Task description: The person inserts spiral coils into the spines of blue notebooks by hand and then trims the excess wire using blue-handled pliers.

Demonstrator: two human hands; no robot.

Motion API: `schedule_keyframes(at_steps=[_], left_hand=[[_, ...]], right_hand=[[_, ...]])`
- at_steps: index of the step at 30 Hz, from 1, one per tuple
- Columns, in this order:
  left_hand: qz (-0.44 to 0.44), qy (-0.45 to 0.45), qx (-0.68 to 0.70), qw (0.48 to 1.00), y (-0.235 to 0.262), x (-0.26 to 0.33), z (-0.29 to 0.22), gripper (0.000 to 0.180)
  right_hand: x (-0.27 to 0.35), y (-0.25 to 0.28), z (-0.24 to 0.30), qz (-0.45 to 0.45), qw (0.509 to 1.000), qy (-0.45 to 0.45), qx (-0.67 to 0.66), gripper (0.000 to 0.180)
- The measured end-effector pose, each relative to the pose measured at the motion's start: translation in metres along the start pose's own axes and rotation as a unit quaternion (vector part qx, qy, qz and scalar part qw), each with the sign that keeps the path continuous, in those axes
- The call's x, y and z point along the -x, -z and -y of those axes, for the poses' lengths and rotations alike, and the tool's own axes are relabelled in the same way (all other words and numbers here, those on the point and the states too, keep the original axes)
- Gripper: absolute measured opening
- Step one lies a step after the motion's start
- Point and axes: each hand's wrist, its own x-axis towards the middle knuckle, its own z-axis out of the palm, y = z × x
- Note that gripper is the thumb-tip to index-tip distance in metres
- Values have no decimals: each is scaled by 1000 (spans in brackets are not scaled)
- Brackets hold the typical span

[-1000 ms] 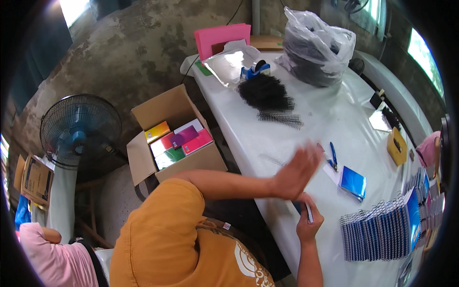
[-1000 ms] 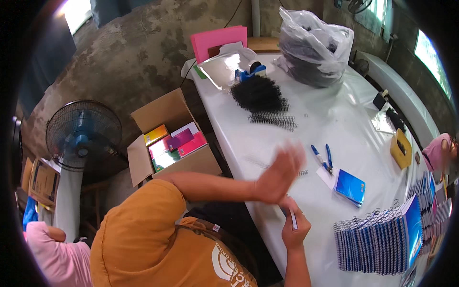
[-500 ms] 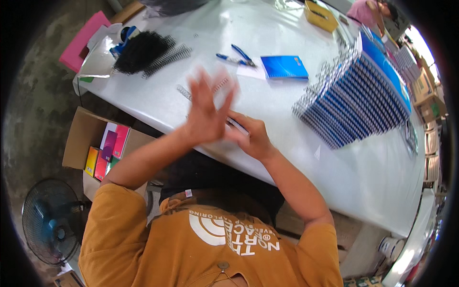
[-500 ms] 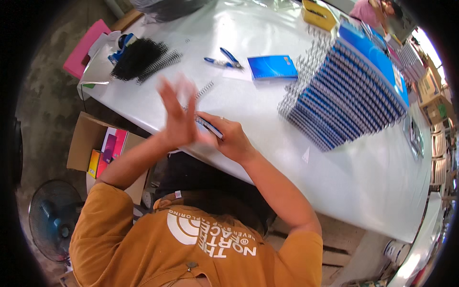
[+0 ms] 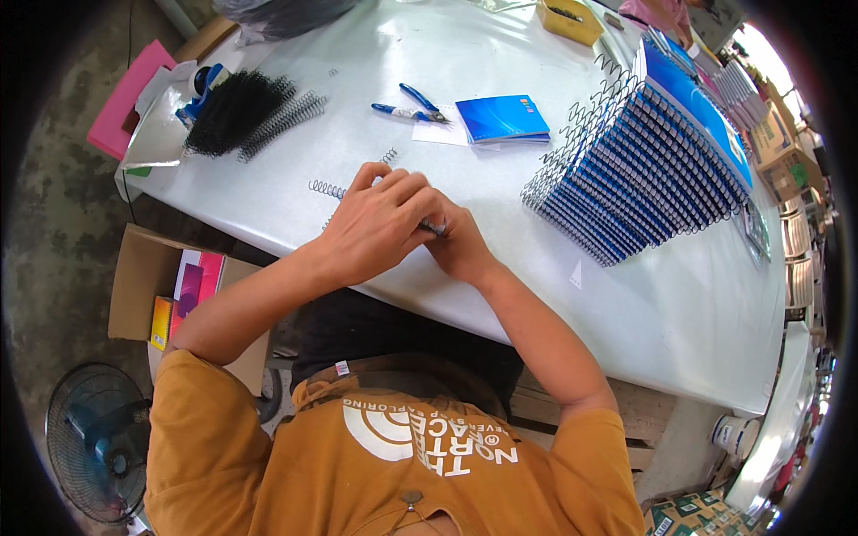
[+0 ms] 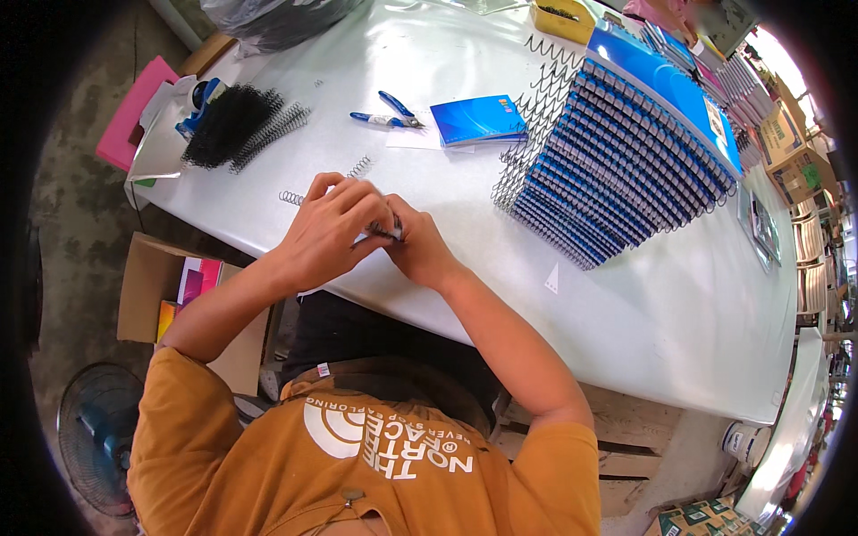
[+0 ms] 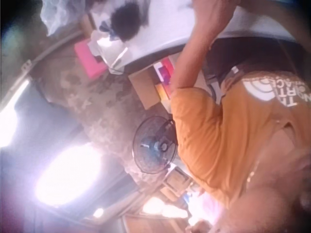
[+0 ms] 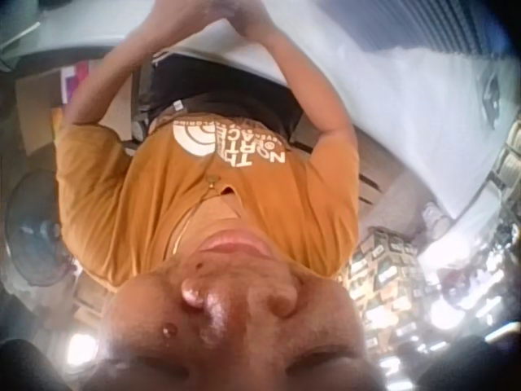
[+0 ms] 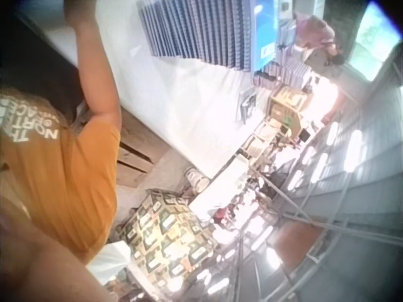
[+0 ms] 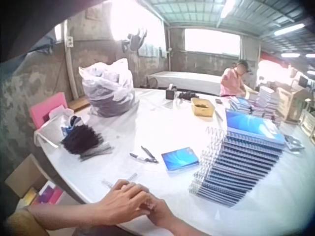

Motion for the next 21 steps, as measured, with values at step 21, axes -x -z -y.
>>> schedule_keyframes(at_steps=[21], left_hand=[[62, -36, -32, 997, 5, -12, 3, 12]], right_hand=[[-1, -1, -2, -2, 998, -49, 34, 24]])
